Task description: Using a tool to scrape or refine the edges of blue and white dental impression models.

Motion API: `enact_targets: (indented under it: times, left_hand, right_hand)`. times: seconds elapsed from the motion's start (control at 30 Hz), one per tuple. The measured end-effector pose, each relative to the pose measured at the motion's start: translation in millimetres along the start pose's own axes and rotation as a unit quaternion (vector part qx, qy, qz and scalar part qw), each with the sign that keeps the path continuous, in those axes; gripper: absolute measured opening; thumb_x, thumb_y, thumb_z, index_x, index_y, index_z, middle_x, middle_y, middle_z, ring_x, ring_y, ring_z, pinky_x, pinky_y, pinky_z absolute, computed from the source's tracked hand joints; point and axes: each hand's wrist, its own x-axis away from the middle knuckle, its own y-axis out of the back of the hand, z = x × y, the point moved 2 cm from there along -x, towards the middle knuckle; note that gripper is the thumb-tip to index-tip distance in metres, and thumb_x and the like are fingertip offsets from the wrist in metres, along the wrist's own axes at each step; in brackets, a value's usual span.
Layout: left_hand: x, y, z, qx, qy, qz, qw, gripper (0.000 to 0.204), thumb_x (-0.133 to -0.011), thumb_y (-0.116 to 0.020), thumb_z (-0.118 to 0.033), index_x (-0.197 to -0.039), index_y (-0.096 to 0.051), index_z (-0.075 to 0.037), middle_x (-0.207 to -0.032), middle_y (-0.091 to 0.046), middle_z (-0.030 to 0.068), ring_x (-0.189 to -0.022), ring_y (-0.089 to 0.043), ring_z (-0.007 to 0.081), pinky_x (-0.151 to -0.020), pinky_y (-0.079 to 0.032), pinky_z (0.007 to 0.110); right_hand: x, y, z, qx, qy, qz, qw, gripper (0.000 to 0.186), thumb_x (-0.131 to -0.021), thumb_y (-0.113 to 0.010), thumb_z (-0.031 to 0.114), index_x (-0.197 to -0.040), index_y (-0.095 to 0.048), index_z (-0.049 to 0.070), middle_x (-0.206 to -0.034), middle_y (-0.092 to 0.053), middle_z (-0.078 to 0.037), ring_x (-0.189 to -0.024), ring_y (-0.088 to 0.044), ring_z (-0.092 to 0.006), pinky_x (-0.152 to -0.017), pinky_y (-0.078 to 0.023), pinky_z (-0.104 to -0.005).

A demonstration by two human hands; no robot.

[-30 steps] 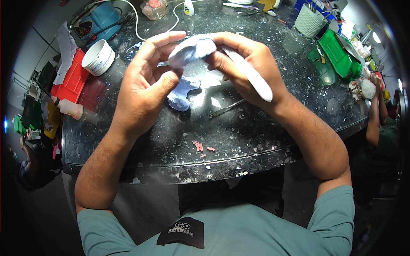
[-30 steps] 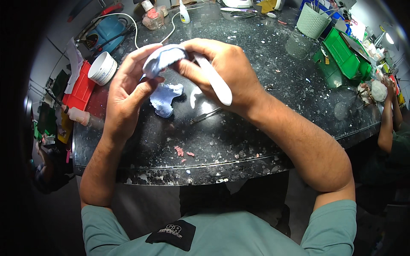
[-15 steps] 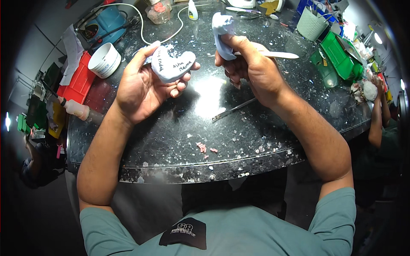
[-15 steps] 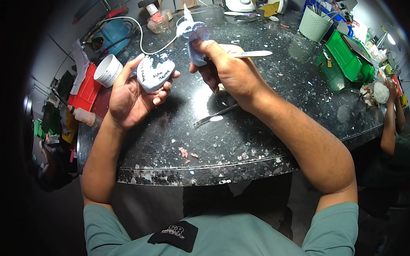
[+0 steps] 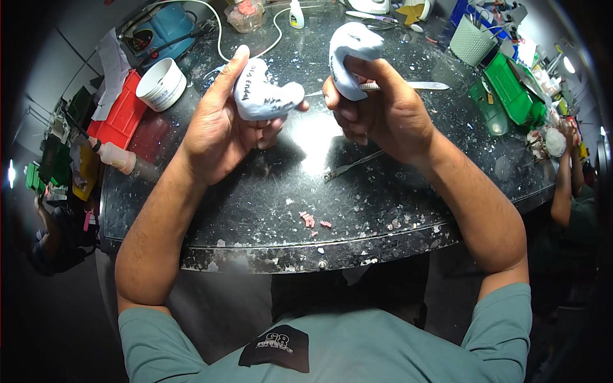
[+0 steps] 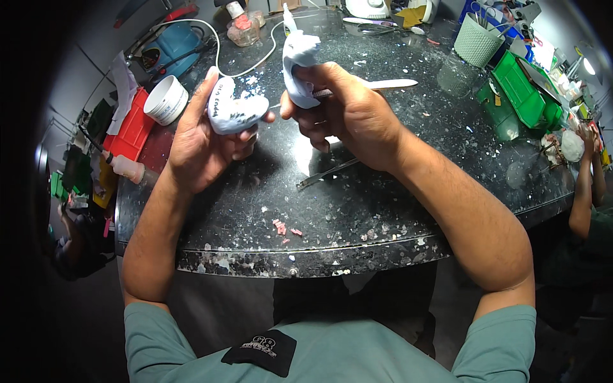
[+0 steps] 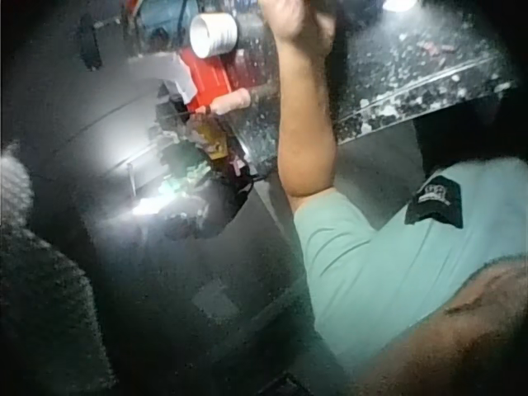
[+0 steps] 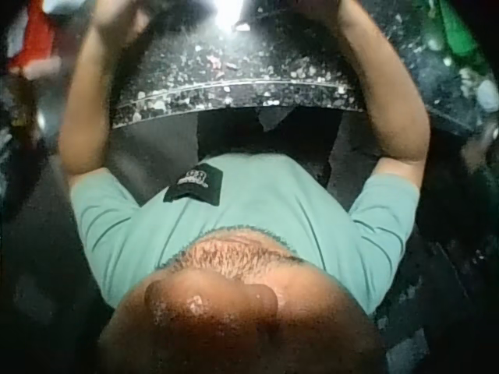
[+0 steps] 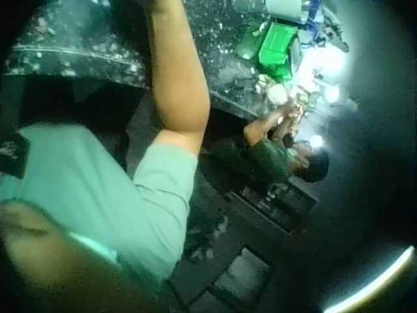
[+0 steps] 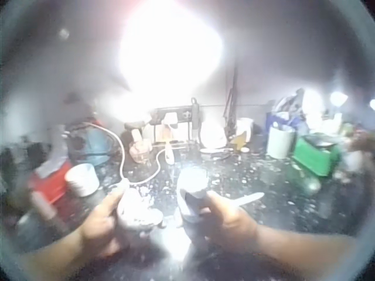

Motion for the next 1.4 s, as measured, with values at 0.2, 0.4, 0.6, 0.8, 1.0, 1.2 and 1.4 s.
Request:
enact_targets:
  times: [0.2,0.4,0.6,0.8,1.0,1.2,1.4]
  left_hand:
    - [1.5,-5.4,-5.2,-0.131,-0.032,-0.03,0.99,0.047,-0.105,-0.037,-0.055,-0.097,-0.058,-0.013,-0.087,-0.075,0.0151,-0.049,-0.056,0.0031,-0.037,-0.032,0.017]
    - [2.3,-5.2,0.3,-0.091,-0.033,-0.079,0.992,0.058,-0.104,-0.034,-0.057,-0.095,-0.066,-0.009,-0.088,-0.075,0.0149,-0.051,-0.051,0.0061,-0.044,-0.037,0.018]
    - [4.7,-6.5,3.2,-0.049,-0.052,-0.045,0.996,0.06,-0.104,-0.035,-0.057,-0.096,-0.066,-0.007,-0.092,-0.074,0.0144,-0.058,-0.054,0.0075,-0.049,-0.041,0.021]
    - [7.8,-10.4,1.5,-0.041,-0.049,-0.038,0.997,0.059,-0.105,-0.033,-0.056,-0.096,-0.065,-0.007,-0.089,-0.073,0.0125,-0.059,-0.057,0.0077,-0.049,-0.042,0.019]
    - [8.2,-15.4,1.7,-0.024,-0.064,-0.042,0.997,0.053,-0.106,-0.033,-0.051,-0.093,-0.063,-0.01,-0.087,-0.073,0.0142,-0.055,-0.056,0.0074,-0.045,-0.039,0.019]
    - [6.2,-12.6,3.1,-0.031,-0.076,-0.026,0.996,0.053,-0.107,-0.033,-0.051,-0.092,-0.063,-0.01,-0.087,-0.073,0.0158,-0.053,-0.054,0.0071,-0.045,-0.038,0.02]
    - [3.3,-13.8,3.6,-0.067,-0.071,-0.038,0.994,0.064,-0.107,-0.028,-0.051,-0.092,-0.067,-0.002,-0.081,-0.07,0.0121,-0.046,-0.047,0.0091,-0.045,-0.036,0.023]
  right_hand:
    - [2.2,-0.9,-4.7,-0.096,0.013,0.119,0.988,0.084,-0.097,-0.038,0.069,-0.131,-0.057,-0.005,-0.097,-0.065,-0.007,-0.077,-0.06,-0.0116,-0.057,-0.047,-0.026]
    - [1.4,-3.9,-3.2,-0.151,0.016,0.16,0.975,0.079,-0.099,-0.033,0.059,-0.139,-0.051,-0.007,-0.097,-0.065,-0.007,-0.078,-0.06,-0.0119,-0.058,-0.047,-0.0262]
    - [0.2,-0.1,-6.0,-0.128,0.022,0.15,0.98,0.076,-0.1,-0.032,0.056,-0.14,-0.05,-0.006,-0.11,-0.067,-0.01,-0.089,-0.064,-0.0143,-0.067,-0.049,-0.0268]
    - [0.6,-2.4,-1.8,-0.183,0.032,0.192,0.964,0.081,-0.094,-0.04,0.057,-0.143,-0.046,-0.008,-0.11,-0.069,-0.012,-0.09,-0.064,-0.0168,-0.067,-0.047,-0.0256]
    - [4.4,-9.0,5.8,-0.221,0.03,0.239,0.945,0.085,-0.091,-0.046,0.058,-0.14,-0.048,-0.011,-0.09,-0.065,-0.011,-0.073,-0.058,-0.0145,-0.059,-0.043,-0.0245]
    - [7.8,-7.5,14.3,-0.262,-0.046,0.19,0.945,0.067,-0.094,-0.043,0.054,-0.108,-0.063,-0.008,-0.064,-0.054,-0.004,-0.05,-0.042,-0.0098,-0.045,-0.034,-0.0213]
    - [3.7,-9.3,15.4,-0.276,-0.017,0.25,0.928,0.053,-0.095,-0.042,0.051,-0.08,-0.056,0.003,-0.051,-0.038,0.004,-0.043,-0.035,-0.0057,-0.039,-0.026,-0.0202]
